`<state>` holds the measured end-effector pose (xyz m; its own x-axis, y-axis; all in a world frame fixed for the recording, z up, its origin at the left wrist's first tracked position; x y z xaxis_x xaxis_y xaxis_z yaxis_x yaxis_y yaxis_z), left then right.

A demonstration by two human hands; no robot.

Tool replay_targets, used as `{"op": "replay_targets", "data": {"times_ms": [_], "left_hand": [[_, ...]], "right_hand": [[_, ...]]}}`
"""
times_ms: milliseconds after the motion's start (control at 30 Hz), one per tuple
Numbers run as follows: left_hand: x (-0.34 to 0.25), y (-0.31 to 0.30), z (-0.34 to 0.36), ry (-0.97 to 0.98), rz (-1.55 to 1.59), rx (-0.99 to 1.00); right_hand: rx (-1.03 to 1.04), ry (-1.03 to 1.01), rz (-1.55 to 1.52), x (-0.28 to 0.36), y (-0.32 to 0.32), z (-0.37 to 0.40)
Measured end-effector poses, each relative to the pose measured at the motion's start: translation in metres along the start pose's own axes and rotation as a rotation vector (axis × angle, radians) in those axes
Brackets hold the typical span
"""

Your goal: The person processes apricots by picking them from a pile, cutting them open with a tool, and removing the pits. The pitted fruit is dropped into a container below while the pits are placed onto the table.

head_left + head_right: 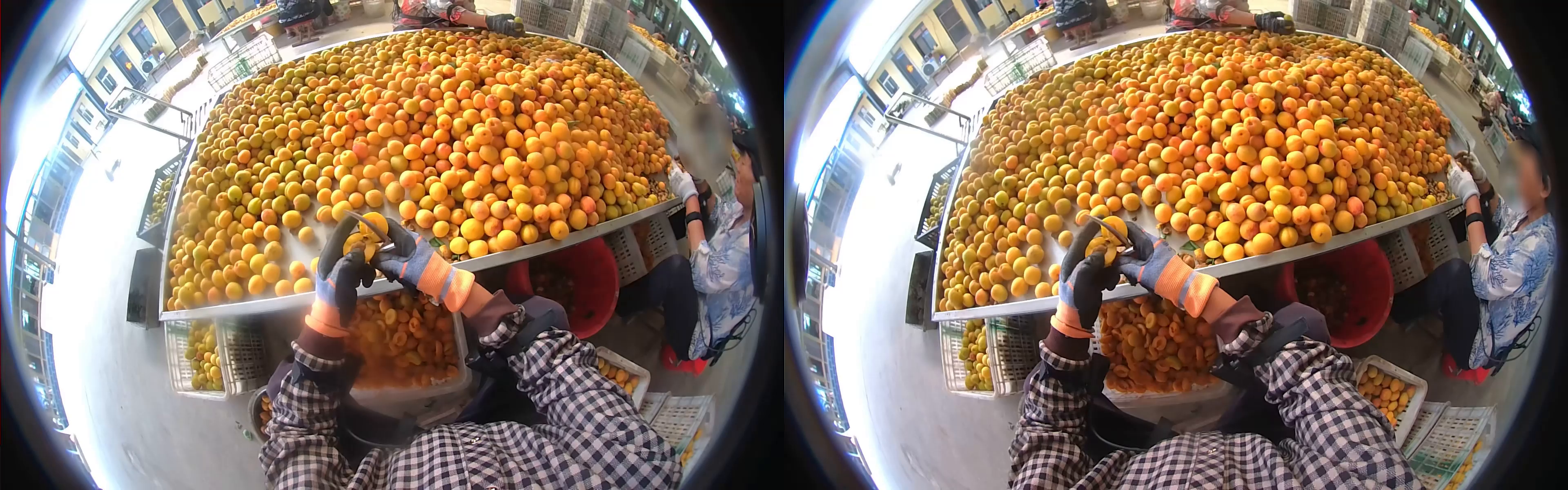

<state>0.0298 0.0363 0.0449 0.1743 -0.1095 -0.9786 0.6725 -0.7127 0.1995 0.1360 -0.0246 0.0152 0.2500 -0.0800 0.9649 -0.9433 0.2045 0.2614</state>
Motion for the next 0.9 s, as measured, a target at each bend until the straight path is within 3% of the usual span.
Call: {"op": "replay_targets", "data": {"times_ms": [67,167,233,300,333,367,433,467,567,700,900], "left_hand": [[0.003,-0.001,-0.002,-0.091,0.147,0.001],[-0.005,-0.004,0.0,-0.116,0.016,-0.067],[0.014,-0.03,-0.005,-0.002,-0.134,-0.002],[-0.001,-0.027,-0.005,0.178,-0.36,0.044],[-0.012,-0.017,-0.003,0.037,-0.07,0.034],[-0.02,-0.012,0.0,0.035,-0.069,0.036],[-0.017,-0.004,0.004,-0.064,-0.129,0.08],[-0.005,0.0,0.004,-0.188,0.098,0.073],[0.014,0.015,0.003,-0.167,0.011,0.144],[0.022,0.038,0.012,-0.253,-0.009,0.175],[0.023,0.049,0.016,-0.335,0.085,0.218]], "right_hand": [[-0.018,-0.034,0.002,0.004,-0.006,0.0],[-0.035,-0.176,-0.059,0.011,-0.012,0.001],[0.207,-0.08,0.092,0.03,0.003,0.017],[0.438,-0.234,0.358,0.042,0.018,0.028],[0.424,-0.172,0.429,0.048,0.013,0.031],[0.408,-0.108,0.5,0.054,0.007,0.033],[0.236,-0.171,0.307,0.059,-0.015,0.022],[0.097,-0.319,0.207,0.069,-0.025,0.019],[-0.268,-0.496,-0.138,0.082,-0.042,0.02],[-0.29,-0.599,-0.334,0.096,-0.033,0.02],[-0.267,-0.759,-0.28,0.105,-0.026,0.018]]}}
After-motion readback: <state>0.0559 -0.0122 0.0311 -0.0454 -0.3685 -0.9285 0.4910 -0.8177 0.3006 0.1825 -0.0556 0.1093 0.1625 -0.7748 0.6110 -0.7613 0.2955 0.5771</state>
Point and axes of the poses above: each hand's wrist, its own z-axis away from the middle knuckle, its own y-axis out of the palm, x = y × z, the point moved 7 cm from there along -z, towards the middle knuckle, and after that the axes turned 4 degrees about -y, right-handed, at the moved point
